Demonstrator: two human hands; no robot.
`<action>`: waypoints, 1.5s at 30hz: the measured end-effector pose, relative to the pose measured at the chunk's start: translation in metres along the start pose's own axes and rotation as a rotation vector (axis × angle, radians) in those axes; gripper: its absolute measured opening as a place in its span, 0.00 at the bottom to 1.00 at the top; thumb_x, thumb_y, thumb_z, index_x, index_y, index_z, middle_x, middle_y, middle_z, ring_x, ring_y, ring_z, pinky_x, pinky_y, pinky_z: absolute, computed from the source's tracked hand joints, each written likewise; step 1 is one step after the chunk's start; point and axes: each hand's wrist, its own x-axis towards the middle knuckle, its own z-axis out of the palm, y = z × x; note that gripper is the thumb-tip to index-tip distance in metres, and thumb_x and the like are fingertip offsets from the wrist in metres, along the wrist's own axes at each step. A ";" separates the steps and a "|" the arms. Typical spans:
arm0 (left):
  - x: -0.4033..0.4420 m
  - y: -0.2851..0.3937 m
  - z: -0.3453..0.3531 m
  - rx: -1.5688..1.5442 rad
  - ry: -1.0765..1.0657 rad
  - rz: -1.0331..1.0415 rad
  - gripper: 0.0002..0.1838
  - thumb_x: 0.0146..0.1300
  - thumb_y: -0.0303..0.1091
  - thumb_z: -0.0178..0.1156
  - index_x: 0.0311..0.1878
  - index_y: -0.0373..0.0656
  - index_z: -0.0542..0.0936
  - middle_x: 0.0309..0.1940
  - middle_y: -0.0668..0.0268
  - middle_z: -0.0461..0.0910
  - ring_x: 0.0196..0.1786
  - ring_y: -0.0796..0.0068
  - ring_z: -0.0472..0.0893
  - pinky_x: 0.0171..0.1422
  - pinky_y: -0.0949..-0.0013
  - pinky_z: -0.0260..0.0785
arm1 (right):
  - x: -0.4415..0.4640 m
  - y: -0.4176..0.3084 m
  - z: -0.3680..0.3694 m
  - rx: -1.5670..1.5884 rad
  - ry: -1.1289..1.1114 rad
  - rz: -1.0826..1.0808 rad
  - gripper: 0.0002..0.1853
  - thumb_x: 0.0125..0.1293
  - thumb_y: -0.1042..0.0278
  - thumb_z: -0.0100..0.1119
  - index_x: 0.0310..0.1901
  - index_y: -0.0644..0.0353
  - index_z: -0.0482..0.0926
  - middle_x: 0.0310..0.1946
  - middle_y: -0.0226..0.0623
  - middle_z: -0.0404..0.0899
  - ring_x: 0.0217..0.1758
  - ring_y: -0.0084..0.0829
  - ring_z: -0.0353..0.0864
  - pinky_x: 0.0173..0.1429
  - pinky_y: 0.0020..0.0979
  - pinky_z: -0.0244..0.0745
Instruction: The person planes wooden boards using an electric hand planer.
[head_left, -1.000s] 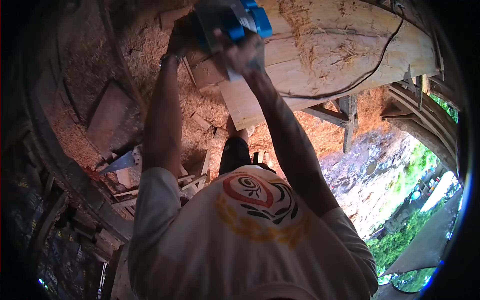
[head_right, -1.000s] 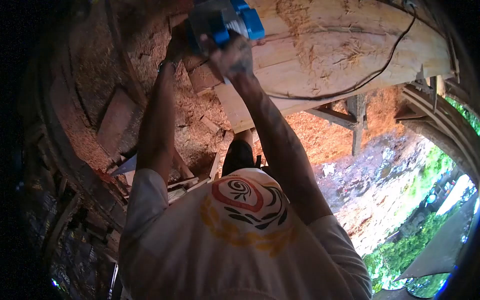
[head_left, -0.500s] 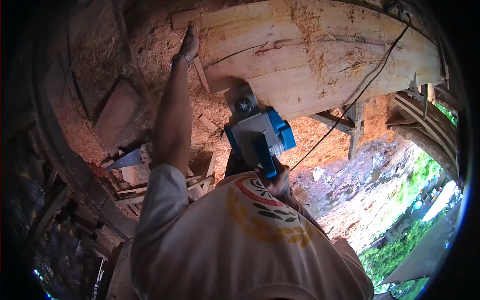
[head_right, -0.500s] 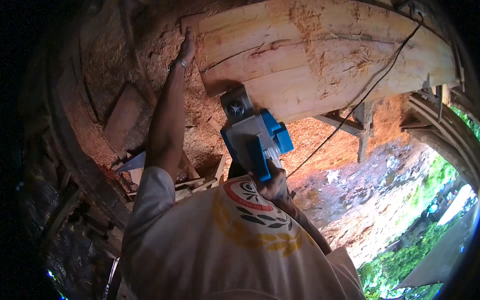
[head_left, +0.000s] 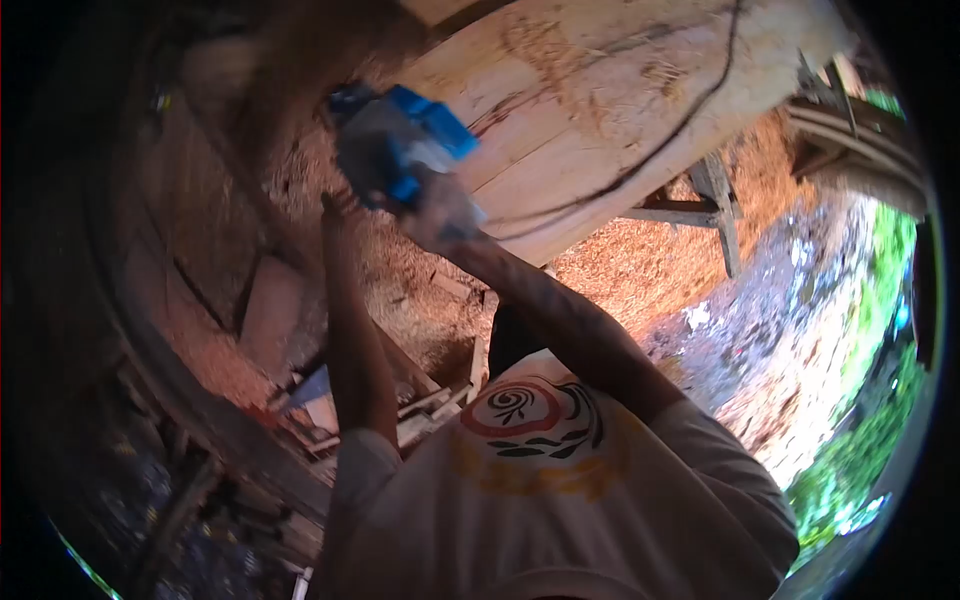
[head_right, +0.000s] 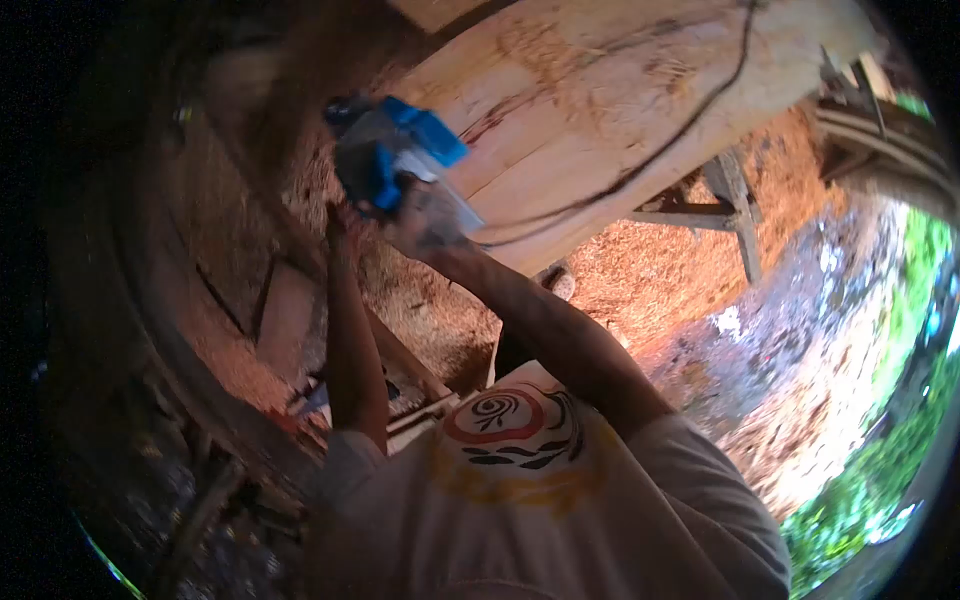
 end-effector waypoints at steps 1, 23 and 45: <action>-0.002 -0.015 -0.001 0.020 -0.013 -0.008 0.36 0.79 0.64 0.43 0.74 0.43 0.67 0.66 0.54 0.74 0.66 0.52 0.77 0.72 0.49 0.70 | 0.020 0.001 0.012 0.026 0.066 -0.048 0.34 0.66 0.37 0.64 0.47 0.70 0.79 0.31 0.60 0.83 0.31 0.55 0.86 0.34 0.50 0.79; -0.087 -0.002 0.241 1.377 0.220 1.011 0.44 0.71 0.51 0.54 0.80 0.31 0.55 0.82 0.42 0.51 0.84 0.41 0.49 0.84 0.37 0.43 | -0.012 0.080 -0.273 -0.434 0.193 0.075 0.14 0.63 0.63 0.68 0.43 0.64 0.81 0.25 0.52 0.84 0.29 0.50 0.87 0.33 0.43 0.79; -0.160 -0.066 0.225 1.373 0.279 0.756 0.44 0.70 0.46 0.58 0.81 0.35 0.54 0.81 0.46 0.55 0.84 0.45 0.53 0.84 0.41 0.46 | -0.008 0.170 -0.259 -0.849 -0.339 -0.363 0.35 0.59 0.71 0.58 0.69 0.73 0.63 0.44 0.64 0.80 0.32 0.53 0.84 0.35 0.49 0.80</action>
